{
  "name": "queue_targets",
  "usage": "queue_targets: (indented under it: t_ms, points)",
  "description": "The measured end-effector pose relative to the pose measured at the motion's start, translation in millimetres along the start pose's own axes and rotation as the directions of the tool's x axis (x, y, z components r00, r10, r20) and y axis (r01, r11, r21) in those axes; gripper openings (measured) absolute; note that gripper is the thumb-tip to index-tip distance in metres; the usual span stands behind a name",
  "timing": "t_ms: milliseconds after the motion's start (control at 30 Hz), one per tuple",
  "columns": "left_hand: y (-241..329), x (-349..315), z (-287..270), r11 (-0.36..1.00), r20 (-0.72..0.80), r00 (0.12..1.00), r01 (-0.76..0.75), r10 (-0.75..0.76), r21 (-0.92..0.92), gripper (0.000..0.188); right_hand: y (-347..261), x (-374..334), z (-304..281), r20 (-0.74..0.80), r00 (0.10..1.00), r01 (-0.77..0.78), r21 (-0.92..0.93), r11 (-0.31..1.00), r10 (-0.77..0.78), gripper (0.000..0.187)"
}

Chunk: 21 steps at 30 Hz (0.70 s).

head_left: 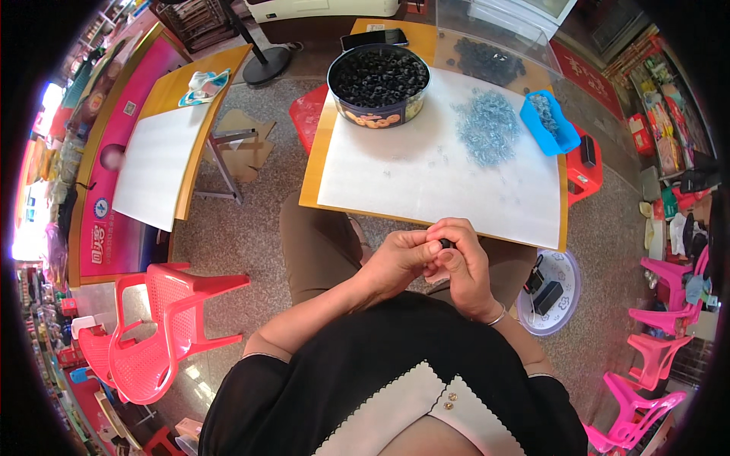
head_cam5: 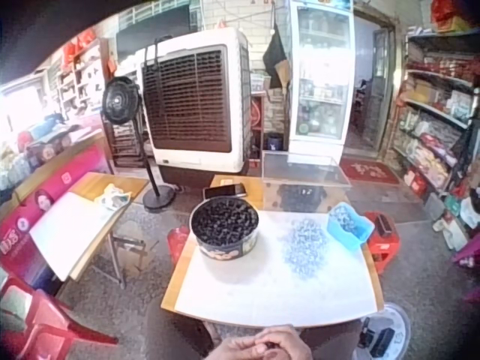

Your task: The person sits at a table and repeatedly picks up small black plastic components from a bowl and light blue fasteners from a pile. They insert the fasteners into the components by hand and place the assembled units back into the bowl. The process is repetitive and involves handling small parts one at a time.

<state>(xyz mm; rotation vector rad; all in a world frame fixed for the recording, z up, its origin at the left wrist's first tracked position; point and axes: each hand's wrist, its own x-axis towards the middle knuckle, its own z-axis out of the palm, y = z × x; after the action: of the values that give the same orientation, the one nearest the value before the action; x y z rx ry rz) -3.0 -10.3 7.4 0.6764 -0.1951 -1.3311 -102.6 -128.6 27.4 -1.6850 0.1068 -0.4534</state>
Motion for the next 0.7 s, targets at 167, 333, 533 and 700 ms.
queue_targets:
  t_ms: [167, 333, 533, 700]
  points:
    - [3.8, 0.4, 5.6, 0.994, 0.012, 1.0, 0.015, -0.014, -0.108, 0.022, -3.2, 1.8, -3.0, 0.031, 0.988, -0.152, 0.231, 0.961, 0.149, 0.04]
    - [4.2, 1.6, 4.8, 0.984, -0.008, 1.0, -0.024, 0.023, -0.179, 0.022, 0.1, 2.5, -4.7, -0.155, 0.983, 0.091, -0.043, 0.995, -0.097, 0.035]
    - [2.8, 1.2, 3.0, 0.989, -0.093, 0.995, -0.059, 0.047, -0.137, 0.024, -5.8, 4.2, -7.5, -0.145, 0.937, 0.207, -0.502, 0.84, -0.317, 0.023]
    - [4.9, -0.2, 5.1, 0.995, -0.137, 0.986, -0.097, 0.094, -0.017, 0.024, -8.1, 7.6, -7.8, -0.118, 0.93, 0.236, -0.538, 0.81, -0.349, 0.02]
